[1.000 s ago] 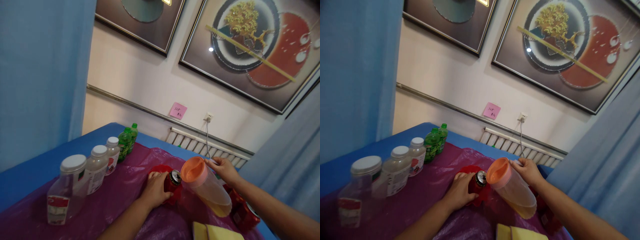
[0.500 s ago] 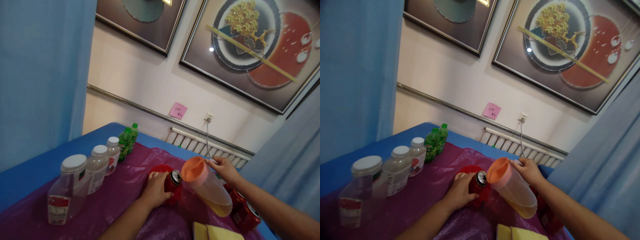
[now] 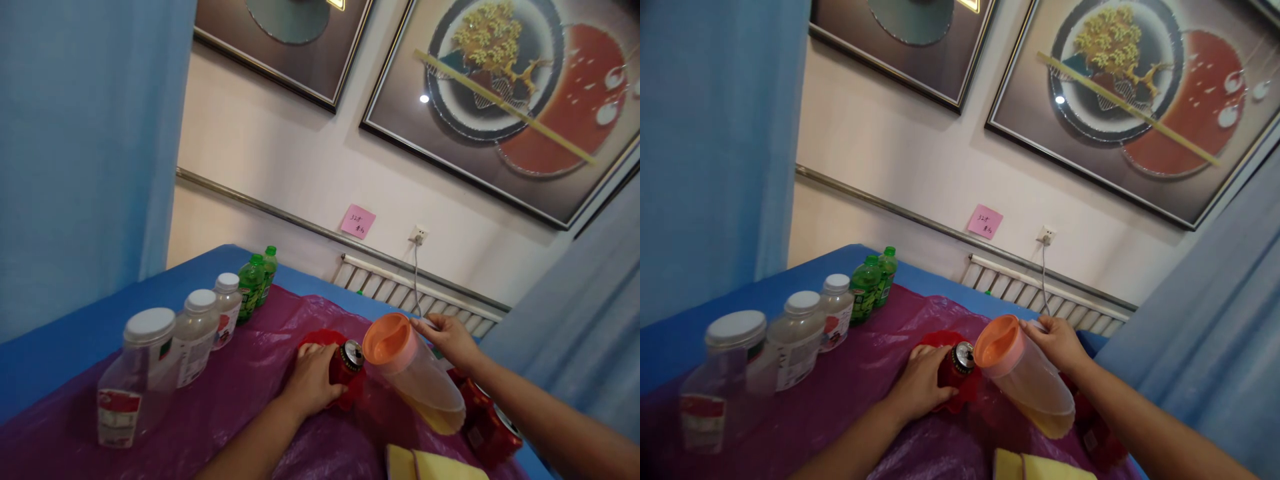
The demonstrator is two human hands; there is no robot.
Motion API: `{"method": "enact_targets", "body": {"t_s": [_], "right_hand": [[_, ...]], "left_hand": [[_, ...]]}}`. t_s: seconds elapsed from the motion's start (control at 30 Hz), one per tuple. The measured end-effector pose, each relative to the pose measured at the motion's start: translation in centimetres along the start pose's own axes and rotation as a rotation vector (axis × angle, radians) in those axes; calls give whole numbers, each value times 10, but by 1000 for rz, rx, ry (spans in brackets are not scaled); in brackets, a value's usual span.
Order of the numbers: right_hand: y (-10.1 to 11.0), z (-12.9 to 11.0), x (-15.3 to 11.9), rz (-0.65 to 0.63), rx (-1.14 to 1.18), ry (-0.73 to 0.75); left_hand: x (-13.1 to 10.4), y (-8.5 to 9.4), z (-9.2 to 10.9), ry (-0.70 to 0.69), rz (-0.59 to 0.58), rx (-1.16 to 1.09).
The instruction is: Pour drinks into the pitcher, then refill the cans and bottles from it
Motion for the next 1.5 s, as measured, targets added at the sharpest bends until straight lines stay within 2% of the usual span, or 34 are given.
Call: {"method": "enact_targets", "body": {"t_s": [1.23, 1.5], "right_hand": [[1, -3, -4, 18, 70, 7], [-4, 6, -5, 21, 91, -1]], "left_hand": [[0, 1, -1, -2, 19, 9], [1, 1, -3, 29, 10, 32]]}}
Point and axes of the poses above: each hand's wrist, its own x-axis towards the middle knuckle, its own y-axis out of the back of the hand, z = x × y, the point moved 9 cm from there along x, towards the middle knuckle, and after that the axes turned 10 degrees about z, right-handed, at the moved point
